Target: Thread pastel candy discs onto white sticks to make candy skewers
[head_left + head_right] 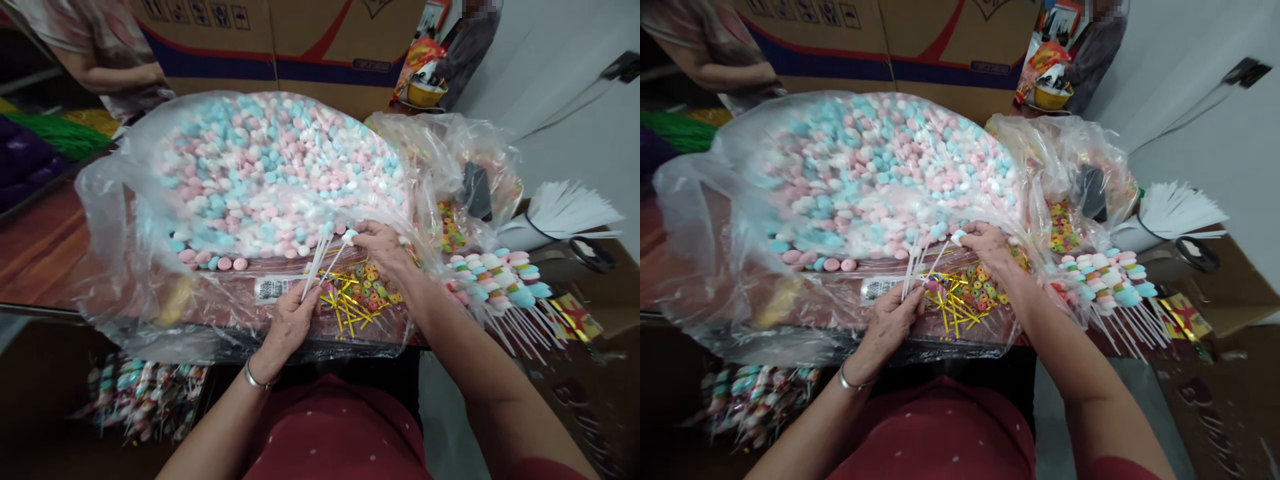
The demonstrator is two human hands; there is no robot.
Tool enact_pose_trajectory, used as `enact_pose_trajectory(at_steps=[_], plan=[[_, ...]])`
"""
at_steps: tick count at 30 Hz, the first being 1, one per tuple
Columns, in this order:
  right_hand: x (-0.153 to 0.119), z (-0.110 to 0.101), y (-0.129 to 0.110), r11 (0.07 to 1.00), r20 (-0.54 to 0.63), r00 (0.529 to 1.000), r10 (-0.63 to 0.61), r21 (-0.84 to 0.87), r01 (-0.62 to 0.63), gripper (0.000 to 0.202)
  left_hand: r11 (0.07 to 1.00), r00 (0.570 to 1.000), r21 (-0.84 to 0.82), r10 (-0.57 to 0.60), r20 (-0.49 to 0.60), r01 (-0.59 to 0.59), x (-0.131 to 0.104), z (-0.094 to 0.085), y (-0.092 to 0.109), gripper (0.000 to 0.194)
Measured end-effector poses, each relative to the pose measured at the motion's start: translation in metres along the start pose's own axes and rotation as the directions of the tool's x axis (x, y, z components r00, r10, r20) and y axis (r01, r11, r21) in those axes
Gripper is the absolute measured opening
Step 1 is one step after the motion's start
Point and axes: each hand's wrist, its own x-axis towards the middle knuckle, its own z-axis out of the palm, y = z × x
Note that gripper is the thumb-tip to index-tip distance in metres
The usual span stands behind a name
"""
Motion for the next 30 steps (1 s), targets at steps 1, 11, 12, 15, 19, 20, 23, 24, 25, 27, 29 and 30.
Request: enact_pose_trajectory(at_steps=[1, 11, 12, 15, 19, 20, 23, 24, 25, 27, 29, 30], plan=[[-0.003, -0.004, -0.001, 0.987, 0.020, 0.999, 0.050, 0.154, -0.053, 0.019, 0.999, 1.000, 0.034, 0.010, 0.005, -0.011, 0.000, 0.000, 0.001, 0.031], [-0.016, -0.013, -0.012, 0.902, 0.070, 0.991, 0.112, 0.412, -0.131, 0.025, 0.983, 0.999, 0.183, 0.003, 0.051, -0.013, 0.001, 0.001, 0.008, 0.032], [-0.016, -0.012, -0.013, 0.902, 0.073, 0.992, 0.105, 0.413, -0.126, 0.024, 0.982, 0.999, 0.189, 0.006, 0.048, -0.015, 0.001, 0.002, 0.007, 0.032], [-0.018, -0.011, -0.014, 0.909, 0.098, 0.992, 0.083, 0.399, -0.116, 0.023, 0.980, 0.999, 0.199, 0.011, 0.045, -0.020, 0.003, 0.002, 0.006, 0.032], [-0.022, -0.009, -0.015, 0.915, 0.118, 0.991, 0.064, 0.390, -0.106, 0.020, 0.978, 0.999, 0.206, 0.006, 0.040, -0.014, 0.003, 0.002, 0.003, 0.032], [-0.022, -0.008, -0.015, 0.917, 0.114, 0.992, 0.062, 0.386, -0.102, 0.020, 0.978, 0.999, 0.208, 0.010, 0.040, -0.018, 0.003, 0.002, 0.002, 0.031], [-0.024, -0.007, -0.015, 0.931, 0.110, 0.993, 0.045, 0.357, -0.082, 0.019, 0.978, 0.999, 0.208, 0.025, 0.046, -0.034, 0.003, 0.002, 0.001, 0.029], [-0.025, -0.006, -0.015, 0.938, 0.109, 0.993, 0.033, 0.340, -0.069, 0.018, 0.978, 0.999, 0.204, 0.029, 0.046, -0.038, 0.003, 0.002, 0.000, 0.029], [-0.026, -0.006, -0.015, 0.946, 0.110, 0.994, 0.016, 0.319, -0.050, 0.018, 0.980, 0.998, 0.197, 0.032, 0.048, -0.041, 0.003, 0.002, 0.000, 0.029], [-0.028, -0.005, -0.014, 0.965, 0.115, 0.993, -0.034, 0.264, 0.003, 0.018, 0.983, 0.998, 0.179, 0.037, 0.046, -0.045, 0.003, 0.002, 0.000, 0.029], [-0.031, -0.005, -0.013, 0.980, 0.127, 0.987, -0.100, 0.187, 0.076, 0.020, 0.985, 0.998, 0.162, 0.049, 0.037, -0.055, 0.003, 0.003, 0.000, 0.029], [-0.032, -0.004, -0.011, 0.983, 0.130, 0.981, -0.141, 0.133, 0.124, 0.022, 0.986, 0.998, 0.156, 0.058, 0.028, -0.062, 0.003, 0.003, 0.000, 0.029]])
